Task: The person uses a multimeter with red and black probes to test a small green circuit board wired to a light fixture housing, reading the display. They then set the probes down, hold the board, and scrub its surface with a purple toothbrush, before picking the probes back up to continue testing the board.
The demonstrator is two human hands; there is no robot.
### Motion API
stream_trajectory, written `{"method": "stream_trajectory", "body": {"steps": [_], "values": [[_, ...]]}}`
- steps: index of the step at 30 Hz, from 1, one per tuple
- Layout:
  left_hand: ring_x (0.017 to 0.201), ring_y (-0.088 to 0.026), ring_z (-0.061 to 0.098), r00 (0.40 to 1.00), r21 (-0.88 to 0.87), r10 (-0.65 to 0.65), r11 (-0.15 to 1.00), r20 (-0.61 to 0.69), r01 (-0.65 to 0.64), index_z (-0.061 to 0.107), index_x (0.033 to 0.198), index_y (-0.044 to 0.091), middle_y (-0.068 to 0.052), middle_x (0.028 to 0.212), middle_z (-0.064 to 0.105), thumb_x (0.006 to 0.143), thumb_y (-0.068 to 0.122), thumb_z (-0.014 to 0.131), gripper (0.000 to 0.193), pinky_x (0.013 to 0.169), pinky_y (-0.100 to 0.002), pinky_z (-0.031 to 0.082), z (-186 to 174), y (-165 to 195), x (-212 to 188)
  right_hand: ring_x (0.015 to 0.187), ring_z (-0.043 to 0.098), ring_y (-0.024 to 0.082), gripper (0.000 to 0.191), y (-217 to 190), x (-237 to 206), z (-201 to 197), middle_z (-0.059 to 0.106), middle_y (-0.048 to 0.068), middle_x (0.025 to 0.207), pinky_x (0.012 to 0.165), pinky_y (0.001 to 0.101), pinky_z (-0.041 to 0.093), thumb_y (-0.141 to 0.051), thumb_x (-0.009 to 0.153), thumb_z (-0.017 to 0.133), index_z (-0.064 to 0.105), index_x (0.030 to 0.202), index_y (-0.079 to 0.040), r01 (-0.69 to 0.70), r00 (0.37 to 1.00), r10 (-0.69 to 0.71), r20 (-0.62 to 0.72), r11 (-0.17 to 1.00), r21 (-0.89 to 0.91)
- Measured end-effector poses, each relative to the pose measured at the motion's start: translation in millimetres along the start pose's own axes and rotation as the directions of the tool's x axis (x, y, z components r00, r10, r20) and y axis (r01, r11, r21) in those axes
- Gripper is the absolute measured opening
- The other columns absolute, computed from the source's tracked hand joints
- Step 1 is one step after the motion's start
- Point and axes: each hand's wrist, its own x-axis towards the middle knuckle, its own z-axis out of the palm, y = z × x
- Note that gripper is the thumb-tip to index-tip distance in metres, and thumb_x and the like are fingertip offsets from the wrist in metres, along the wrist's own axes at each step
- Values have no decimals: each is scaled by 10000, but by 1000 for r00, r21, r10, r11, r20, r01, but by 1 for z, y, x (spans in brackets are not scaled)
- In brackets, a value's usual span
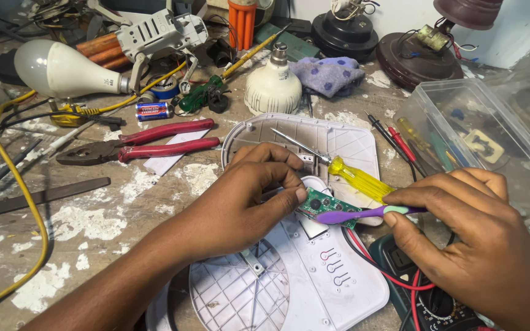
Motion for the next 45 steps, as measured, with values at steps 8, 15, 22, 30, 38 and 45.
{"method": "stream_trajectory", "body": {"steps": [8, 15, 22, 30, 38, 45], "values": [[1291, -243, 503, 1000, 34, 7, 999, 10, -7, 713, 906, 58, -97, 1287, 602, 945, 233, 653, 189, 1064, -387, 405, -4, 3, -1, 916, 702, 177, 221, 10, 0, -8, 747, 27, 912, 966, 366, 407, -253, 790, 779, 755, 948, -100, -10, 999, 11, -30, 1000, 16], [1277, -244, 516, 1000, 19, 5, 1000, 0, -5, 699, 877, 54, -95, 1275, 608, 945, 237, 661, 198, 1053, -379, 423, -2, 3, -1, 909, 699, 180, 200, 7, 1, -6, 746, 16, 906, 968, 370, 396, -250, 782, 778, 753, 922, -109, 11, 1000, -10, -19, 1000, 17], [1283, -248, 513, 1000, 42, 28, 999, -5, -28, 707, 880, 61, -91, 1283, 612, 944, 235, 661, 191, 1064, -381, 408, -1, 0, -2, 894, 683, 193, 208, -1, 1, 0, 740, 24, 903, 970, 373, 395, -249, 775, 784, 749, 921, -105, -16, 1000, 15, -21, 999, -28], [1302, -253, 496, 1000, 45, 22, 999, 4, -22, 715, 895, 68, -85, 1306, 605, 938, 224, 658, 172, 1071, -392, 393, -2, 1, -2, 892, 668, 198, 203, -4, 2, -1, 730, 29, 877, 953, 376, 389, -236, 764, 788, 751, 915, -106, -18, 1000, 17, -19, 998, -63], [1304, -250, 501, 1000, 38, 31, 999, 0, -31, 716, 901, 67, -88, 1301, 606, 935, 218, 659, 165, 1078, -389, 397, -1, 1, -1, 880, 663, 194, 224, -5, 1, 0, 729, 27, 883, 955, 377, 392, -252, 762, 796, 749, 925, -104, -22, 1000, 22, -11, 999, -41], [1303, -247, 504, 1000, 29, 21, 999, 1, -21, 716, 899, 65, -86, 1298, 607, 937, 219, 659, 169, 1083, -387, 396, -1, 0, -2, 894, 659, 207, 223, -6, 1, 2, 725, 37, 890, 954, 377, 393, -246, 765, 797, 746, 924, -99, -24, 999, 23, -31, 999, -49]]}}
